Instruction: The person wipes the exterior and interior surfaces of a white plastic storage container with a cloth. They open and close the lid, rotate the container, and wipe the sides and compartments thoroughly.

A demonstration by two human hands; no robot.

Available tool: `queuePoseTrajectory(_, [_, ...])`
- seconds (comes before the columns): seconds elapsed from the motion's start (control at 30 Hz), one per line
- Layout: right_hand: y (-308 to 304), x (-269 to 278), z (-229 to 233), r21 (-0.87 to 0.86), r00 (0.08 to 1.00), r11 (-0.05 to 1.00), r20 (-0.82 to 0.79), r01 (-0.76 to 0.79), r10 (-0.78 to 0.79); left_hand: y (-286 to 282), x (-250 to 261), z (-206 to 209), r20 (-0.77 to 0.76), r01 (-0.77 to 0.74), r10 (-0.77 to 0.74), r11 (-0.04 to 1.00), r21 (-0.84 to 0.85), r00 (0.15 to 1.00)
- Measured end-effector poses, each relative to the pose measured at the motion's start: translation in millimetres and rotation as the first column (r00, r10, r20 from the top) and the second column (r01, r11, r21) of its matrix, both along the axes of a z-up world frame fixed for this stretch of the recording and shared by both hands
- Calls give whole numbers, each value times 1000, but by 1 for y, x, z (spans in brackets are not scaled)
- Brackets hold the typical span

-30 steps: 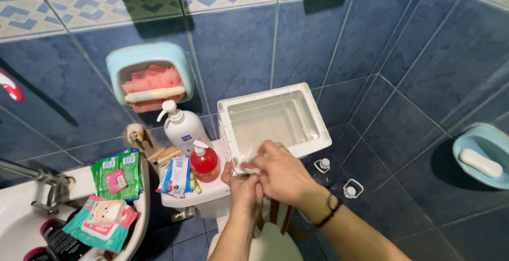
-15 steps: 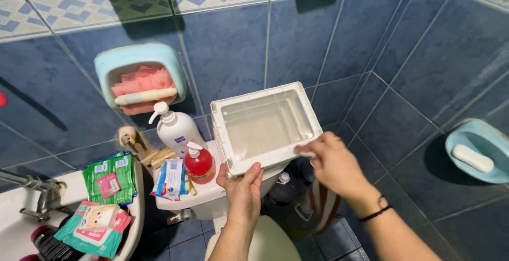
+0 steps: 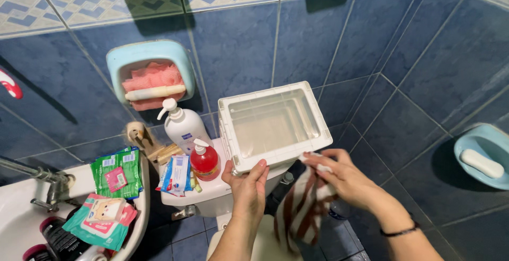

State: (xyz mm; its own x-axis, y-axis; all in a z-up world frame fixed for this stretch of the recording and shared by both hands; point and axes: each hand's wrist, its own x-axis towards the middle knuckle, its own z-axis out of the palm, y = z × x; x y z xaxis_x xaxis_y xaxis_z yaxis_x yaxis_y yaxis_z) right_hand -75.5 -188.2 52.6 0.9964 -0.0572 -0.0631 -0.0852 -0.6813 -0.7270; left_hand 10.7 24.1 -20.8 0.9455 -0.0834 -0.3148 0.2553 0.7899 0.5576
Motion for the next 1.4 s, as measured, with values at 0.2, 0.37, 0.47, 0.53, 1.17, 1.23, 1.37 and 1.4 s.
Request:
queuePoseTrajectory(0.2, [-20, -1, 21, 544, 961, 806, 1, 233, -278, -1, -1, -2, -14, -3, 3, 1000, 4, 1000])
queuePoseTrajectory(0.37, [-4, 14, 31, 647, 972, 739, -19, 191, -235, 1, 0, 3, -28, -4, 3, 1000, -24, 1000])
queuePoseTrajectory(0.47, [21, 23, 17, 109, 953, 994, 303, -7, -26, 2, 1, 5, -50, -18, 16, 999, -38, 999])
queuePoseTrajectory(0.53, [38, 27, 6, -185, 900, 983, 429, 2, 79, 3, 3, 5, -60, -23, 20, 998, -53, 998])
queuePoseTrajectory(1.17, [30, 33, -3, -354, 834, 935, 514, -6, 200, 12, 15, -10, -61, -1, -3, 998, -67, 998])
queuePoseTrajectory(1.23, [5, 27, 0, -350, 825, 929, 556, 121, 102, 14, 13, -7, -36, 22, -24, 999, -47, 999])
queuePoseTrajectory(1.37, [-25, 33, -2, -247, 822, 940, 566, 237, -59, 13, 12, -5, -13, 42, -43, 999, -25, 999])
queuePoseTrajectory(1.4, [-28, 42, -5, -219, 811, 938, 577, 268, -96, 12, 12, -5, -8, 43, -43, 999, -27, 999])
